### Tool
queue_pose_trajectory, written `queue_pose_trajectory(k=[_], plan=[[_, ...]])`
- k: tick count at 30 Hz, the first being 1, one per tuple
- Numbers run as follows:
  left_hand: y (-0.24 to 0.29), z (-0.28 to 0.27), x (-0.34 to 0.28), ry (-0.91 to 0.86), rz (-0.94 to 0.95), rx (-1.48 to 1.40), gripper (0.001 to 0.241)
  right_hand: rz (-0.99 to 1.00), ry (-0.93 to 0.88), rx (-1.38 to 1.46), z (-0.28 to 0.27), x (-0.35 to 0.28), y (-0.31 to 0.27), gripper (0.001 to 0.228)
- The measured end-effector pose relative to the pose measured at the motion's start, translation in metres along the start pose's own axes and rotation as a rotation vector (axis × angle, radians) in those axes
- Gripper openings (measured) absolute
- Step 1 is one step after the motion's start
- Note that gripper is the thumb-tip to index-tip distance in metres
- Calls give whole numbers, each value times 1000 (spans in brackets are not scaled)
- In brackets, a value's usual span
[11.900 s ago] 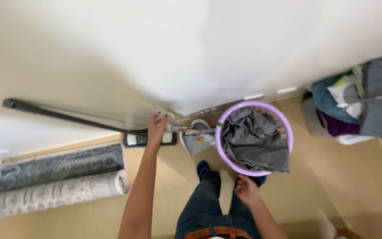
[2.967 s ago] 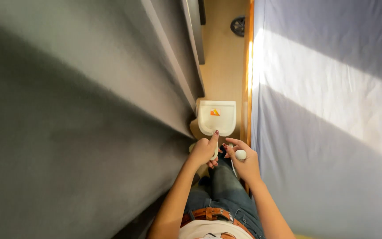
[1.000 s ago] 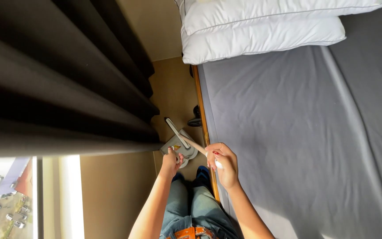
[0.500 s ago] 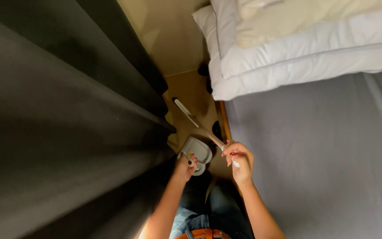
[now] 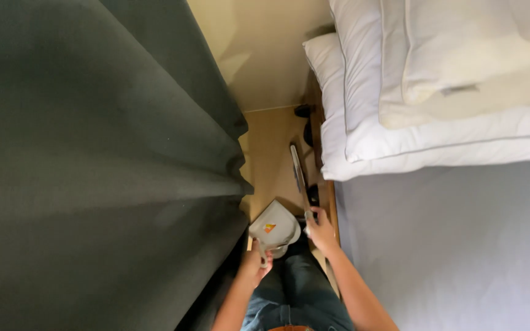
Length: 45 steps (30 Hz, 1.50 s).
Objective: Dusting a bed and sweeping the floor in a bedroom area.
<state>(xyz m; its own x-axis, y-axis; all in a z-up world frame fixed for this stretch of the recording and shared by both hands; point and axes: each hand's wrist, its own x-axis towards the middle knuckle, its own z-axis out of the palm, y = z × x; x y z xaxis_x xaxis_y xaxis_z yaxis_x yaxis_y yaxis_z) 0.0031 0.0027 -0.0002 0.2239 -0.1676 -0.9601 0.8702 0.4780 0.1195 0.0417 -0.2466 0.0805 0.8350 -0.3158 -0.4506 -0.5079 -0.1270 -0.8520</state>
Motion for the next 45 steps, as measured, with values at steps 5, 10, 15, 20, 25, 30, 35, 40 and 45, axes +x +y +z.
queue_pose_trajectory(k=[5,10,15,20,25,30,35,40,45], plan=[[20,28,-38,120,-14,61,53,775,-80,399,5,22,84,63],[20,47,-61,226,-9,304,66,819,-197,360,-18,36,83,24],[-8,32,-47,358,67,486,69,662,-278,48,-34,48,16,23],[-26,45,-56,387,131,561,61,523,-281,-83,-18,84,-4,46],[-8,97,-80,361,189,860,57,8,-101,-99,37,221,154,49],[19,120,-63,424,185,1033,53,-228,120,4,84,307,293,38],[35,101,-20,403,264,1140,62,16,37,-235,48,252,257,36],[51,98,3,405,308,1206,66,473,-277,-565,8,131,76,44],[62,108,3,382,302,1176,62,651,-353,-433,-30,89,43,44]])
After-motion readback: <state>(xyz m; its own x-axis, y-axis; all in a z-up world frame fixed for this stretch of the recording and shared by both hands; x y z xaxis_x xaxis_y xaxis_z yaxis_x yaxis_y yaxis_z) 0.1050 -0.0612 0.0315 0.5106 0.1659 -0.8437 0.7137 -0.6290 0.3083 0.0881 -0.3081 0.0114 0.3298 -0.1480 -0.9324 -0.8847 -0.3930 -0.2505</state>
